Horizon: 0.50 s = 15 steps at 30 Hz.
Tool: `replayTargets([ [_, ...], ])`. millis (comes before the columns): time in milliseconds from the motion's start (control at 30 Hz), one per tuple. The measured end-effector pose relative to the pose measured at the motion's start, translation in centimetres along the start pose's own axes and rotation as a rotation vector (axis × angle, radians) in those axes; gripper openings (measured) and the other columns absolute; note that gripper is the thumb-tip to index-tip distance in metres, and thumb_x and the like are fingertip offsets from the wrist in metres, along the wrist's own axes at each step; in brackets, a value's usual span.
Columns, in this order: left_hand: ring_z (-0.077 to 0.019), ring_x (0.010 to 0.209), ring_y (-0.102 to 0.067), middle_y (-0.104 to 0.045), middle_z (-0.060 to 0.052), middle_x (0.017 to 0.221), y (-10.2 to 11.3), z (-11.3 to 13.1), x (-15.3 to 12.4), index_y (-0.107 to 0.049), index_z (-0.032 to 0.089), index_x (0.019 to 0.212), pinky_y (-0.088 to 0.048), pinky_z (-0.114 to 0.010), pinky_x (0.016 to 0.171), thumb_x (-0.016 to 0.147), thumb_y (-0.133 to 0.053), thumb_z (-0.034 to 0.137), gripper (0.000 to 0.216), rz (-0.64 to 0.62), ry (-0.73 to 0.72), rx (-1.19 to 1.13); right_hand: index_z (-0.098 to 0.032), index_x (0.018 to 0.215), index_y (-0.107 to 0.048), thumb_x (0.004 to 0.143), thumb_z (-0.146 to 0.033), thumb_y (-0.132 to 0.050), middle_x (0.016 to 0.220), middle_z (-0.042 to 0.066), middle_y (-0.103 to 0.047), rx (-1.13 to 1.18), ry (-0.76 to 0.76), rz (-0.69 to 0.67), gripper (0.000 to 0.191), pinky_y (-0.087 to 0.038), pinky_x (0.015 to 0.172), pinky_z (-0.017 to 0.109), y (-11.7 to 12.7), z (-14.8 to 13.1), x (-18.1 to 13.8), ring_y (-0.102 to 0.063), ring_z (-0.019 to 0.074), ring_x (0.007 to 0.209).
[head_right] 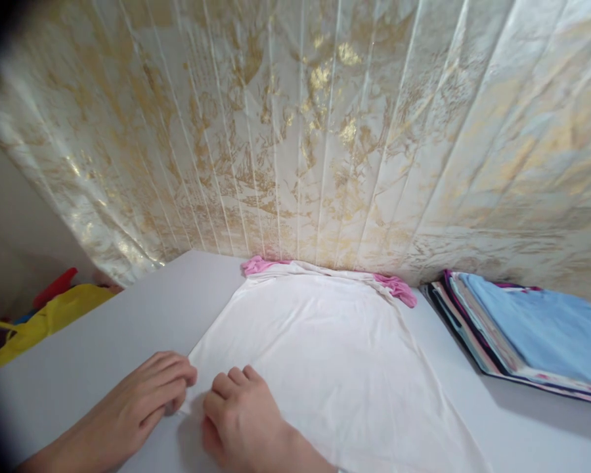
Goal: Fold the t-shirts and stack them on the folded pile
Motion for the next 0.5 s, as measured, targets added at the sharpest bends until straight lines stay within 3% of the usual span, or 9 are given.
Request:
replayTargets([
  [67, -0.0195, 0.094, -0.060, -0.067, -0.003, 0.097, 0.2, 0.1, 1.4, -0.057, 0.022, 0.080, -0.046, -0.032, 0.084, 0.081, -0.038, 0.002, 0.028, 0.012, -0.030, -0.020, -0.021, 0.088, -0.060, 0.082, -0.019, -0.058, 0.091, 0.001, -0.065, 0.017, -0.141, 0.010, 0.007, -0.042, 0.076, 0.030, 2.0, 2.4, -0.9, -0.059, 0.0169, 0.084],
  [167, -0.0201, 0.118, -0.055, -0.060, -0.003, 0.130, -0.4, 0.0, 4.2, -0.061, 0.024, 0.111, -0.042, -0.034, 0.099, 0.094, -0.041, 0.013, 0.029, 0.014, -0.066, 0.004, -0.019, 0.113, -0.061, 0.088, -0.019, -0.054, 0.121, 0.009, -0.065, -0.095, -0.388, 0.079, 0.026, -0.041, 0.096, 0.038, 4.9, 7.5, -3.9, -0.055, 0.0228, 0.118],
  [233, -0.0220, 0.133, -0.044, -0.046, -0.004, 0.147, -1.6, -0.3, 5.7, -0.049, 0.027, 0.136, -0.035, -0.038, 0.109, 0.099, -0.044, 0.028, 0.037, -0.030, -0.090, 0.041, -0.017, 0.127, -0.058, 0.091, -0.030, -0.053, 0.139, 0.015, -0.054, -0.263, -0.529, 0.068, 0.038, -0.037, 0.104, 0.049, 5.9, 10.8, -7.3, -0.042, 0.0305, 0.135],
  [300, -0.0239, 0.138, -0.037, -0.037, -0.006, 0.153, -3.1, -0.7, 6.4, -0.034, 0.027, 0.148, -0.034, -0.040, 0.111, 0.100, -0.044, 0.038, 0.050, -0.067, -0.099, 0.078, -0.018, 0.135, -0.054, 0.091, -0.041, -0.052, 0.147, 0.015, -0.045, -0.373, -0.637, 0.032, 0.050, -0.036, 0.105, 0.055, 5.8, 13.0, -11.4, -0.037, 0.0338, 0.138],
  [400, -0.0236, 0.140, -0.035, -0.029, -0.005, 0.156, -4.9, -0.8, 5.6, -0.018, 0.030, 0.153, -0.034, -0.040, 0.111, 0.101, -0.041, 0.041, 0.058, -0.077, -0.102, 0.127, -0.024, 0.142, -0.048, 0.093, -0.051, -0.043, 0.150, 0.009, -0.040, -0.467, -0.648, 0.060, 0.056, -0.041, 0.104, 0.053, 4.4, 13.8, -17.5, -0.040, 0.0320, 0.136],
  [500, -0.0223, 0.138, -0.038, -0.028, -0.002, 0.156, -5.1, 0.0, 3.0, -0.011, 0.033, 0.154, -0.035, -0.036, 0.111, 0.101, -0.044, 0.038, 0.063, -0.032, -0.110, 0.172, -0.034, 0.146, -0.039, 0.090, -0.055, -0.047, 0.149, 0.004, -0.040, -0.511, -0.552, 0.094, 0.061, -0.047, 0.099, 0.052, 2.5, 12.4, -21.7, -0.045, 0.0334, 0.133],
])
Point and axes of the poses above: each hand's wrist, its own x-axis towards the middle knuckle, its own y-axis out of the back of the hand, z = x × y, the point moved 1 cm from there along x, towards the middle knuckle
